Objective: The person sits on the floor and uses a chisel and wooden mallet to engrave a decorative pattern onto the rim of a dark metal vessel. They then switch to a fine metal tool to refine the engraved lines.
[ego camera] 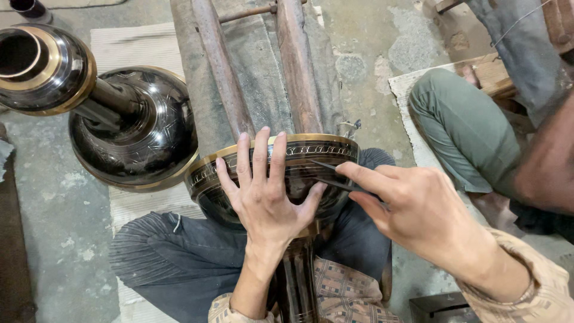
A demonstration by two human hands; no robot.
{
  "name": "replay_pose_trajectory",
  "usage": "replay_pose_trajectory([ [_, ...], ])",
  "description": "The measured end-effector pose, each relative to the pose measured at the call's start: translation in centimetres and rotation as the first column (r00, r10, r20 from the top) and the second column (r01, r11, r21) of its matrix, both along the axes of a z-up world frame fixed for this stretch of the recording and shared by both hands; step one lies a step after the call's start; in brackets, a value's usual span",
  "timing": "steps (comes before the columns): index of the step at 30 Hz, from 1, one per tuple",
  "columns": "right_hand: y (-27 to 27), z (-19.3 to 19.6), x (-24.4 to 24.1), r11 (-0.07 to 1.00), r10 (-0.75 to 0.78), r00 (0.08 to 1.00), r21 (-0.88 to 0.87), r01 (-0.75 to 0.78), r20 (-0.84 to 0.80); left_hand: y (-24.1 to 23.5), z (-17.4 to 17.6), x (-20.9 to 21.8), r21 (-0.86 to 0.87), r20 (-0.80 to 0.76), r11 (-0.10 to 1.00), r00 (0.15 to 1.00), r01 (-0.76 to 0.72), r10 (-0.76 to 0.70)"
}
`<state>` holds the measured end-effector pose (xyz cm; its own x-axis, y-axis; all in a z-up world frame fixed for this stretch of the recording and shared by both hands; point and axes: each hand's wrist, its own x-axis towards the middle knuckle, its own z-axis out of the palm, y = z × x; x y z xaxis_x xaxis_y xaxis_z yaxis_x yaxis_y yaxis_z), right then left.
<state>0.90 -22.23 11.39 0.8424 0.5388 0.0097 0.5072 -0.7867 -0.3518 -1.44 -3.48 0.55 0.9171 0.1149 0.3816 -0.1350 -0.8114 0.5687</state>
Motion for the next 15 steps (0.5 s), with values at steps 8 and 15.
replay_pose_trajectory([
  [8,2.2,1.3,1.6,0.919,0.139,0.986,-0.358,-0.162,-0.088,4.9,0.4,0.7,-0.225,0.095,0.945,0.970,0.238,-0.222],
  [15,6.0,1.6,0.5,0.805,0.221,0.960,-0.523,-0.281,-0.175,4.8,-0.9,1.2,-0.286,0.153,0.924,0.964,0.254,-0.218],
])
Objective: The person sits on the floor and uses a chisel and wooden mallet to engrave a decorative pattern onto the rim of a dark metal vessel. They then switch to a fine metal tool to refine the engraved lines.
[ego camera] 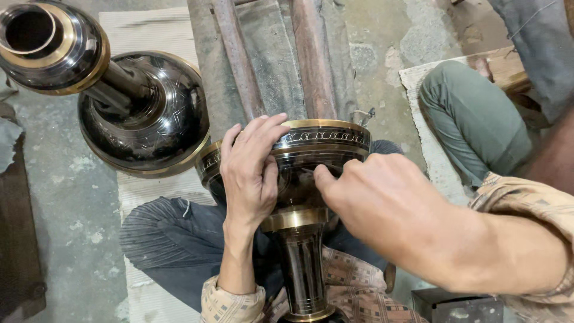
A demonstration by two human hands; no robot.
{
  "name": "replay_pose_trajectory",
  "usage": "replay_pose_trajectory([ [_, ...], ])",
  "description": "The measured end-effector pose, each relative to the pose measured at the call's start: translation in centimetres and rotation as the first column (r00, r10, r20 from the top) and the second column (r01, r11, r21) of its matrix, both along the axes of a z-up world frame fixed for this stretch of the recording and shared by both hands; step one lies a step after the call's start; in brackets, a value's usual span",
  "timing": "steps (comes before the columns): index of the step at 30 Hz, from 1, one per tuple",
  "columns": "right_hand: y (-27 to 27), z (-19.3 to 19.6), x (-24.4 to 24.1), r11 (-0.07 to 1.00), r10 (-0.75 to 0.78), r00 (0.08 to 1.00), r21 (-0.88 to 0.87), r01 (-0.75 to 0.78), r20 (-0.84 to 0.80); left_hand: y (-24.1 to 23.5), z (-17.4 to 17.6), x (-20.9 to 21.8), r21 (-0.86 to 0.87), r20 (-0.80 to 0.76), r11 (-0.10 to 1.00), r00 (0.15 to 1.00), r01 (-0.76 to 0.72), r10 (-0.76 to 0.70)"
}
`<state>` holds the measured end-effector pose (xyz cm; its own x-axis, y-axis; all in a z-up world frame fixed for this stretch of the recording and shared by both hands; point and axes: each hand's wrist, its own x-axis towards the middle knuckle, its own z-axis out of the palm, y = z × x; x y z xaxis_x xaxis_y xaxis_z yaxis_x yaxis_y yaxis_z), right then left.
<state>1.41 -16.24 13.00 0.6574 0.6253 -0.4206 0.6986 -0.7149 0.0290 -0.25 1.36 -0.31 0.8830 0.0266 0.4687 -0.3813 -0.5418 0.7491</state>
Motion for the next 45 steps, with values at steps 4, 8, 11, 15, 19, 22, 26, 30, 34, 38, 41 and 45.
replay_pose_trajectory([
  [4,1.2,-0.2,-1.0,0.994,0.063,0.991,0.087,-0.074,0.114,0.0,-0.2,0.1,-0.011,0.012,1.000,1.000,-0.004,0.004],
  [8,1.5,-0.1,-1.2,0.995,0.079,0.987,0.057,-0.088,0.139,-0.1,-0.3,0.2,-0.025,0.020,1.000,1.000,-0.008,0.009],
  [11,1.5,-0.2,-1.1,0.997,0.063,0.991,0.039,-0.068,0.122,-0.2,-0.3,0.3,-0.019,0.018,1.000,1.000,-0.011,0.011],
  [15,1.5,-0.6,-1.5,0.998,0.051,0.989,0.030,-0.056,0.139,-0.2,-0.1,0.1,-0.013,0.009,1.000,1.000,-0.022,0.022],
  [19,1.0,-1.4,-2.4,0.995,0.078,0.987,-0.066,-0.069,0.141,-0.2,-0.1,0.2,-0.013,0.011,1.000,1.000,-0.013,0.013],
  [22,-0.1,-1.7,-2.9,0.990,0.114,0.981,-0.103,-0.099,0.159,-0.1,-0.1,0.3,-0.009,0.010,1.000,1.000,-0.012,0.012],
  [26,-1.8,-2.0,-2.6,0.997,0.079,0.989,-0.022,-0.076,0.125,-0.3,-0.1,0.3,0.001,0.007,1.000,1.000,-0.022,0.022],
  [30,-2.4,-1.7,-2.3,0.992,-0.028,0.998,0.123,0.021,0.060,-0.4,0.0,0.4,0.012,0.007,0.999,0.999,-0.032,0.031],
  [34,-1.3,-1.7,-2.6,0.991,-0.081,0.997,0.107,0.079,0.016,-0.5,-0.1,0.3,0.022,0.007,0.999,0.999,-0.036,0.036],
  [38,0.0,-2.0,-3.1,1.000,-0.017,0.999,0.000,0.017,0.047,-0.5,-0.1,0.3,0.042,0.003,0.998,0.999,-0.043,0.043],
  [41,-0.1,-2.4,-3.9,0.984,0.166,0.958,-0.099,-0.146,0.235,-0.5,-0.1,0.3,0.040,0.004,0.999,0.999,-0.037,0.037],
  [45,-1.9,-3.0,-3.7,0.976,0.216,0.930,-0.043,-0.213,0.296,-0.5,-0.1,0.2,0.038,-0.005,0.999,0.999,-0.039,0.040],
])
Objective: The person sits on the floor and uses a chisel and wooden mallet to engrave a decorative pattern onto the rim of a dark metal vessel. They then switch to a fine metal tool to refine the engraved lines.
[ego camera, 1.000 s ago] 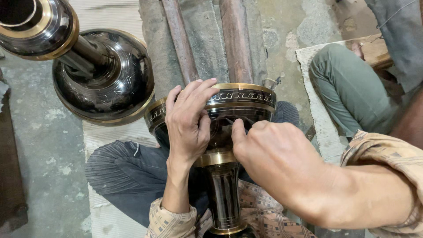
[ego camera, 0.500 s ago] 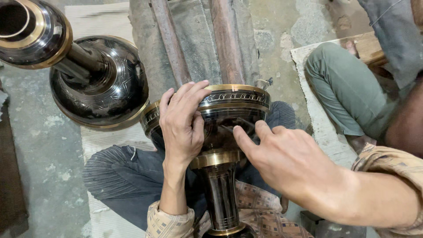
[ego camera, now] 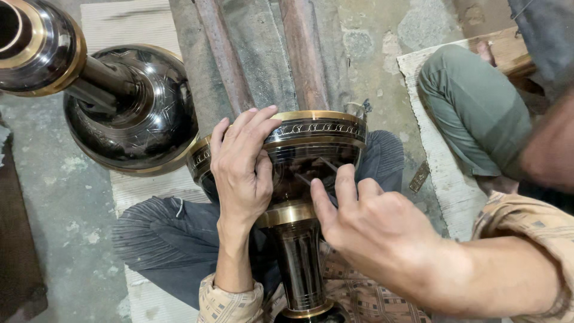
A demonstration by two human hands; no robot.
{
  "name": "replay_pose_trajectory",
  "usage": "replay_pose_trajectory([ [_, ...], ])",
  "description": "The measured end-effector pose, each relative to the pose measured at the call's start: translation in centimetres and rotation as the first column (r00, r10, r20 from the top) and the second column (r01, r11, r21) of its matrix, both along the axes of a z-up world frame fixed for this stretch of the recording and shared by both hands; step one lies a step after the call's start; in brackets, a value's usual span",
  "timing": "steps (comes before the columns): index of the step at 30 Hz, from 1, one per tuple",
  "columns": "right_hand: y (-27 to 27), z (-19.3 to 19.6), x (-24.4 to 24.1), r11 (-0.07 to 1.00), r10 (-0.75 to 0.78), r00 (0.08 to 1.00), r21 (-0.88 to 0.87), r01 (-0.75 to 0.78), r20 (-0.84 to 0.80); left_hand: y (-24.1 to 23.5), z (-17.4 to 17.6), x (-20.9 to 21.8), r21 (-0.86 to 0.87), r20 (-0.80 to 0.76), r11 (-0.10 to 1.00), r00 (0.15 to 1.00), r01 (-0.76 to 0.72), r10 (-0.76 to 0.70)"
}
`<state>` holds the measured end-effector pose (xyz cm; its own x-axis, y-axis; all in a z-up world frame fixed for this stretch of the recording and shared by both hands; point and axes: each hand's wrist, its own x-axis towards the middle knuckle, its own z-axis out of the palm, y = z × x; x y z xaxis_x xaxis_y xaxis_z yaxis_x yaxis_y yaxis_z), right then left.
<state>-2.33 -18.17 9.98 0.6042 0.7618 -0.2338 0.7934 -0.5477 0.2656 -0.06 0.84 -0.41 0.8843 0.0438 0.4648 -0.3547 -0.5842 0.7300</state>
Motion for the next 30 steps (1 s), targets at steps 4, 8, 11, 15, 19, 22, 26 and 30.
replay_pose_trajectory([
  [4,-2.2,0.0,0.9,0.994,0.102,0.995,0.038,-0.101,-0.013,0.1,0.0,0.0,0.007,-0.004,1.000,1.000,0.000,0.000],
  [8,-3.2,0.1,1.9,0.990,0.058,0.994,0.130,-0.046,-0.090,-0.1,0.2,0.1,0.012,-0.005,1.000,1.000,-0.009,0.009],
  [11,-3.0,0.0,1.9,0.980,-0.096,0.986,0.161,0.117,-0.136,-0.1,0.3,0.1,0.033,-0.004,0.999,1.000,-0.013,0.013],
  [15,-2.1,-0.4,0.7,0.970,-0.207,0.976,0.115,0.213,-0.065,0.0,0.2,0.0,0.038,-0.009,0.999,1.000,-0.014,0.014],
  [19,-2.1,-0.6,-0.1,0.974,-0.174,0.985,0.146,0.174,-0.016,-0.1,0.1,0.0,0.029,-0.017,0.999,1.000,-0.014,0.015],
  [22,-2.6,-0.6,0.4,0.979,-0.156,0.985,0.125,0.164,-0.068,0.0,0.1,0.0,0.033,-0.023,0.999,1.000,-0.010,0.011],
  [26,-3.6,-0.3,2.5,0.985,-0.170,0.961,-0.011,0.172,-0.219,0.0,0.2,0.0,0.039,-0.029,0.999,1.000,-0.011,0.012],
  [30,-3.9,0.4,4.7,0.991,-0.106,0.964,0.049,0.121,-0.245,-0.1,0.2,0.0,0.038,-0.032,0.999,0.999,-0.015,0.016],
])
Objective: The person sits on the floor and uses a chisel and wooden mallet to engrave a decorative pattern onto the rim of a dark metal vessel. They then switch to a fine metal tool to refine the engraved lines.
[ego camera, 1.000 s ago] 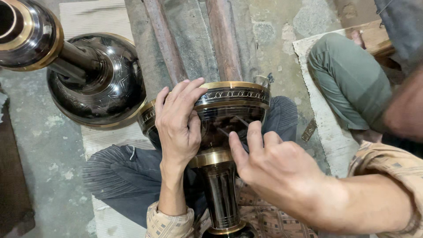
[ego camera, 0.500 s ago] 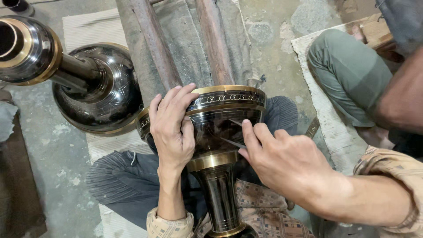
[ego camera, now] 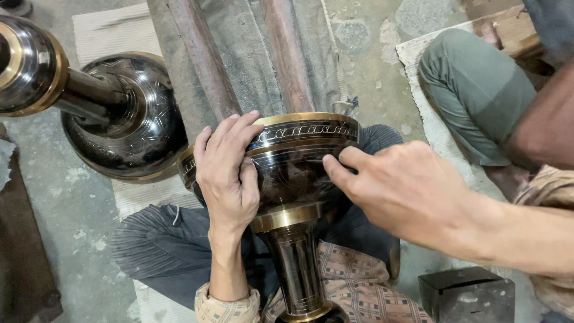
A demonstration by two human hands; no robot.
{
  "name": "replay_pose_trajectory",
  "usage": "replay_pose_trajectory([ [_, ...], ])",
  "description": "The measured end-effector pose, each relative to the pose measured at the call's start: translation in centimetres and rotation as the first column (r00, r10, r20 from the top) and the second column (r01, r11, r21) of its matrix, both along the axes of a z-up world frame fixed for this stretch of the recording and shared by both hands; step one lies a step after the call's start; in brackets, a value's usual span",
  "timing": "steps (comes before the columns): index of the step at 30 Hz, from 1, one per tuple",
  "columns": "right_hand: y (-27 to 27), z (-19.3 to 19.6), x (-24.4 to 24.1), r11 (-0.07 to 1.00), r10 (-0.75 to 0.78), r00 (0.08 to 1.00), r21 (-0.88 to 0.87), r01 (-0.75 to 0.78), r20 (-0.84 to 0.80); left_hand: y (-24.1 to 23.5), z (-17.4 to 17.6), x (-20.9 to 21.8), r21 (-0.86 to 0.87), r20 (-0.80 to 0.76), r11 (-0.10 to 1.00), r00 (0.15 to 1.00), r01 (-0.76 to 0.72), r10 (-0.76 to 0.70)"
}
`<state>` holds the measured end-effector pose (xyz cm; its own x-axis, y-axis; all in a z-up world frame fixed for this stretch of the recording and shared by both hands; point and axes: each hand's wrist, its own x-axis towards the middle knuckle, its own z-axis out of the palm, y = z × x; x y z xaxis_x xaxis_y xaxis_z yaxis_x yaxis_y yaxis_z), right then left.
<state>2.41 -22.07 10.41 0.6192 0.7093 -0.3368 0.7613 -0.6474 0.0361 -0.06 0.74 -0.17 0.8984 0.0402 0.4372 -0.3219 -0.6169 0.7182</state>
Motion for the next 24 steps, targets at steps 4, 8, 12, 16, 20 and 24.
replay_pose_trajectory([
  [4,0.7,1.1,2.1,0.995,0.095,0.995,0.042,-0.095,-0.004,0.1,0.0,0.0,0.007,-0.006,1.000,1.000,0.002,-0.001],
  [8,1.7,1.7,3.5,0.981,0.194,0.981,-0.010,-0.194,0.029,0.1,0.0,0.0,0.011,-0.004,1.000,1.000,0.003,-0.003],
  [12,2.2,2.0,4.0,0.954,0.298,0.947,-0.006,-0.300,0.121,0.1,0.1,0.0,0.016,0.002,1.000,1.000,0.004,-0.004],
  [16,2.2,1.8,4.2,0.930,0.361,0.919,0.018,-0.368,0.161,0.1,0.1,0.0,0.022,0.001,1.000,1.000,0.000,0.000],
  [20,2.2,1.7,4.7,0.915,0.396,0.905,0.023,-0.404,0.153,0.1,0.2,0.1,0.023,0.000,1.000,1.000,0.000,0.000],
  [24,2.4,1.8,4.9,0.900,0.432,0.892,0.003,-0.436,0.135,0.1,0.2,0.1,0.022,0.003,1.000,1.000,-0.001,0.000],
])
